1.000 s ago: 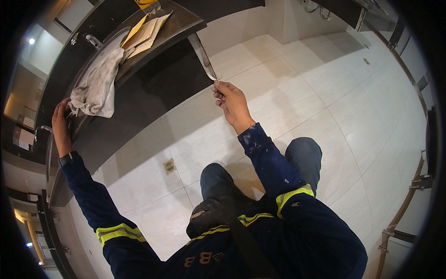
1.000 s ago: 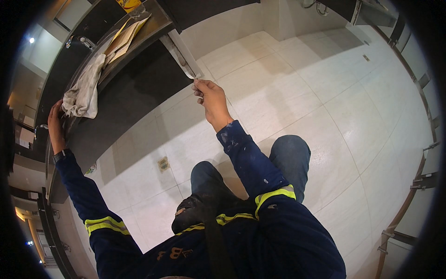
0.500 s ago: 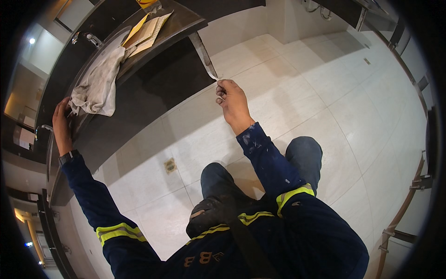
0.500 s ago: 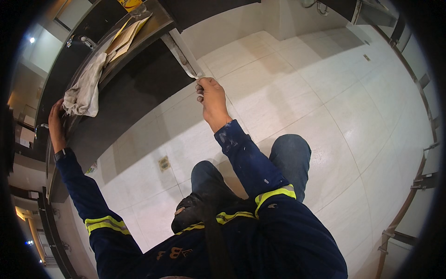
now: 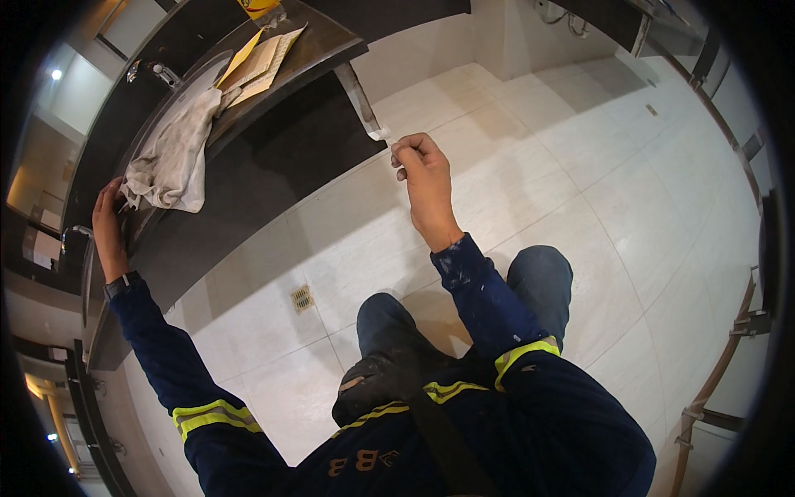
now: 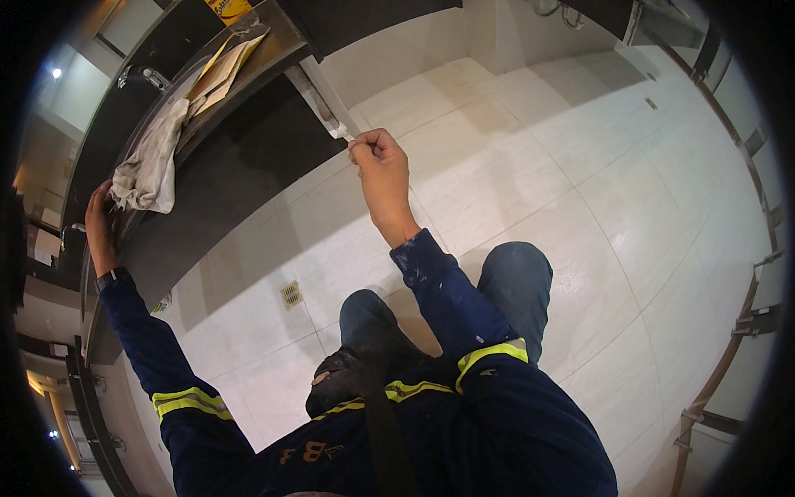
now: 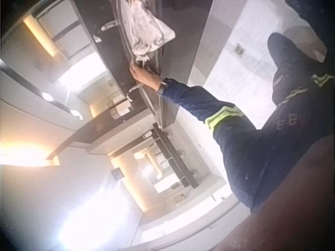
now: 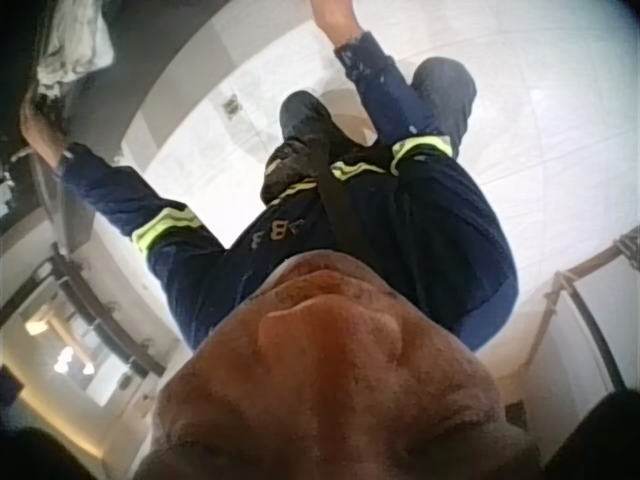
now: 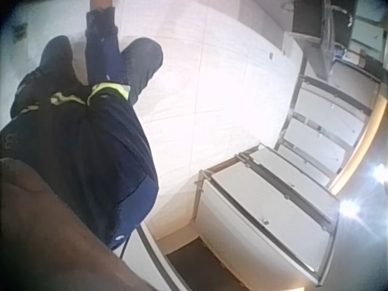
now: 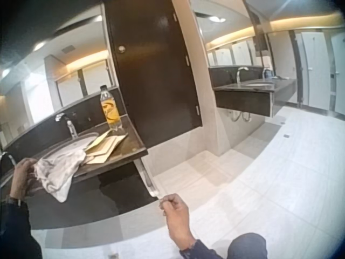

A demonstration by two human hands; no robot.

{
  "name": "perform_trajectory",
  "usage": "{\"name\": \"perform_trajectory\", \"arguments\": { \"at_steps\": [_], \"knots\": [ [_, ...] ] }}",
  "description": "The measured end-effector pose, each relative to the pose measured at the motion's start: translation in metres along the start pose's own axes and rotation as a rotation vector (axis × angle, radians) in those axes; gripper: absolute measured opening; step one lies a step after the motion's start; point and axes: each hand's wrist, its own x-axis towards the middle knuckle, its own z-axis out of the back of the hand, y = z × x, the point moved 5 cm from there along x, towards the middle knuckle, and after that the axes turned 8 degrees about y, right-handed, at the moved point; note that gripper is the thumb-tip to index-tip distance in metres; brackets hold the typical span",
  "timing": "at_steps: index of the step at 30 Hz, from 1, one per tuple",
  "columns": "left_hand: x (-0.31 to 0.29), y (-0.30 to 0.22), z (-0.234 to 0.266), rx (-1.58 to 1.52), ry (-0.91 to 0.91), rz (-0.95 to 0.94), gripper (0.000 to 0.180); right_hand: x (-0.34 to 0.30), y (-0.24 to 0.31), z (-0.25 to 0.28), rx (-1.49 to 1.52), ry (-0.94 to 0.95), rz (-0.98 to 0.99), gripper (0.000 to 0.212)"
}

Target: The person kneels in front of a bathroom sink and cleans the sink basin and countertop using a yellow sponge and a white cloth. They repeatedly wipe the surfaces, fold the sponge, and switch between tools to remove residue.

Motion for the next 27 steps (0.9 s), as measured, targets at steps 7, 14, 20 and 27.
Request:
{"name": "perform_trajectory", "arguments": {
  "at_steps": [7, 14, 20, 27],
  "knots": [
    [-0.003, -0.004, -0.002, 0.004, -0.024, 0.006, 0.035, 0.001, 0.005, -0.006, 0.007, 0.095, 0.15, 0.005],
    [-0.005, -0.008, -0.005, -0.015, -0.078, 0.007, 0.036, 0.004, 0.022, -0.011, 0.133, 0.192, 0.245, 0.003],
    [0.002, 0.004, 0.004, -0.07, -0.06, 0.018, 0.035, -0.002, 0.054, -0.02, 0.123, 0.238, 0.371, 0.002],
    [0.004, 0.013, 0.007, -0.004, -0.066, 0.008, 0.034, -0.011, 0.086, -0.029, 0.074, 0.284, 0.476, 0.005]
  ]
}}
